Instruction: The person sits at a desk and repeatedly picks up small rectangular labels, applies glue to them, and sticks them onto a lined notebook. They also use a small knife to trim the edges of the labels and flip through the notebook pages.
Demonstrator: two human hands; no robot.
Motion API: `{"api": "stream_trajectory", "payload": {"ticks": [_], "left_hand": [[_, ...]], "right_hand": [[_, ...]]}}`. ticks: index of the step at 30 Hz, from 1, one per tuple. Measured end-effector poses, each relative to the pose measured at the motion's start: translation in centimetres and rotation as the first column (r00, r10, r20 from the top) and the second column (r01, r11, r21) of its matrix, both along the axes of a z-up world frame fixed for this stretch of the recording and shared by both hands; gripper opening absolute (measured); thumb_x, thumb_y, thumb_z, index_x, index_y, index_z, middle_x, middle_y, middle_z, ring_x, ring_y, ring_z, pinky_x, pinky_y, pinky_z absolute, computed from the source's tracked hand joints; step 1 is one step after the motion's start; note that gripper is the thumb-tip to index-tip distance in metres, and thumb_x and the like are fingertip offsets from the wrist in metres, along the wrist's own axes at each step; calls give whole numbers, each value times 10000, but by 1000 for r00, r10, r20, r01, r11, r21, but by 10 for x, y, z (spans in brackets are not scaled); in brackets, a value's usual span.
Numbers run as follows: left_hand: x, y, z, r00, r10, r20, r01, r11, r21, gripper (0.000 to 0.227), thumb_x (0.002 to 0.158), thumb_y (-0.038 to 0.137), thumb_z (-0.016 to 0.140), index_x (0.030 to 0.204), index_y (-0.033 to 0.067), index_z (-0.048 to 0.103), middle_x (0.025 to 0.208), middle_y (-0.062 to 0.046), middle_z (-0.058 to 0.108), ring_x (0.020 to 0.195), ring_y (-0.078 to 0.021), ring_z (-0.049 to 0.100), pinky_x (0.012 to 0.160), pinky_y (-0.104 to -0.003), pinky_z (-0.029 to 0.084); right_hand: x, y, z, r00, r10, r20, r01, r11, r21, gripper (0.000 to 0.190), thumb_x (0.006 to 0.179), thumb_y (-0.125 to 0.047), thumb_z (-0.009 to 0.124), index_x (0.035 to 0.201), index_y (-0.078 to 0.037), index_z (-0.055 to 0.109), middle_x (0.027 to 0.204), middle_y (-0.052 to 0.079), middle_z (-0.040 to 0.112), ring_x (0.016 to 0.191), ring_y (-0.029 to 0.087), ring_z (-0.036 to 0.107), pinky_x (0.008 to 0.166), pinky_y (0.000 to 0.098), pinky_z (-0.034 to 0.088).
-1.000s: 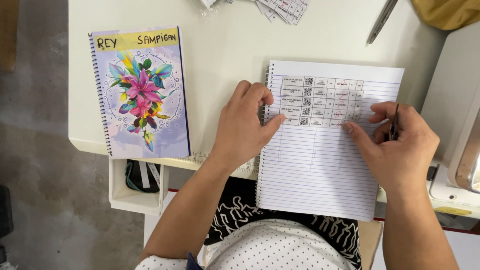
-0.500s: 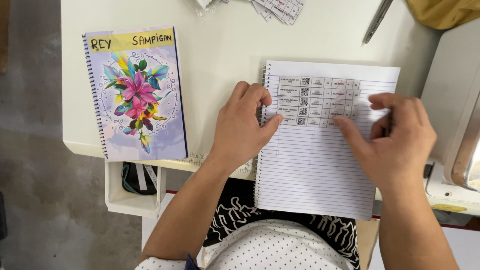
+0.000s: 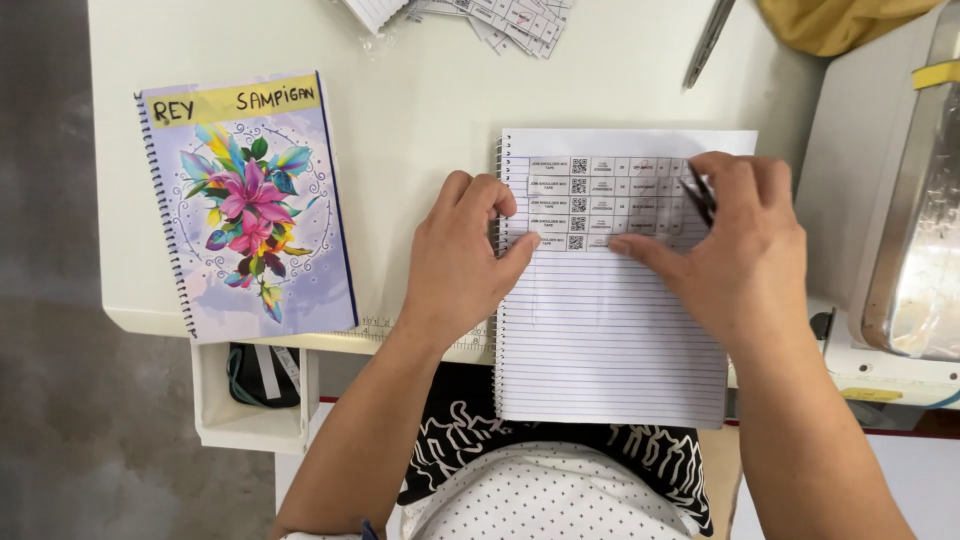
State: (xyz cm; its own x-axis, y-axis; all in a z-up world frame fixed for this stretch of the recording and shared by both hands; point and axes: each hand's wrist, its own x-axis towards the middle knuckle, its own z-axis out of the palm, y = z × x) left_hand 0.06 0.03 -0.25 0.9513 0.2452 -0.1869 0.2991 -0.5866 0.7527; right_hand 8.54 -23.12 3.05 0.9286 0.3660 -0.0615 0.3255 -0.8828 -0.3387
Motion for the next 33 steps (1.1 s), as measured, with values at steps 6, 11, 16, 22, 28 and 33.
{"api": "stream_trajectory", "payload": {"ticks": [6,11,16,22,28,33], "left_hand": [[0,1,1,1000,-11,21,11,1000,-8,264,832,253,766,987,161,573,1021,7,561,881,-167,589,783,-356,509],[-3,4,2,1000,-4,15,5,999,-40,281,813,230,776,989,172,565,1029,18,562,908,-172,601,817,-362,509],[5,-10,3,995,25,101,-28,999,34,397,792,350,823,1011,158,553,1027,-8,506,775,-181,554,703,-367,499],[10,-15,-8,967,-40,250,-35,957,288,637,737,372,965,1130,115,534,1123,-110,458,1012,-314,534,702,-434,548],[1,-4,-2,977,34,210,-70,984,166,456,803,223,845,1127,108,546,1139,-101,446,1056,-297,502,866,-408,508],[15,-20,-8,973,-10,231,-60,954,295,597,767,354,935,1123,124,515,1135,-99,447,1014,-303,509,731,-452,532]], "right_hand": [[3,-20,10,986,-140,-86,139,990,-17,970,706,-578,921,1383,13,556,1258,204,503,960,362,583,819,540,509],[2,-24,13,989,-118,-85,121,992,32,845,755,-473,914,1367,-5,567,1276,181,512,785,287,569,772,487,519],[-2,-11,17,991,-125,-51,129,988,80,796,788,-442,920,1368,-24,569,1219,166,496,738,260,531,724,465,507],[-2,-14,8,991,-110,-71,116,988,100,896,743,-517,911,1388,-23,534,1262,193,483,1041,352,600,857,515,516],[-5,-23,8,992,-121,-42,126,978,168,598,886,-247,816,1362,1,551,1229,175,514,1115,309,525,798,419,500],[-7,-7,0,990,-123,-75,134,979,155,805,807,-458,886,1378,-29,512,1297,172,472,1072,322,593,819,493,531]]}}
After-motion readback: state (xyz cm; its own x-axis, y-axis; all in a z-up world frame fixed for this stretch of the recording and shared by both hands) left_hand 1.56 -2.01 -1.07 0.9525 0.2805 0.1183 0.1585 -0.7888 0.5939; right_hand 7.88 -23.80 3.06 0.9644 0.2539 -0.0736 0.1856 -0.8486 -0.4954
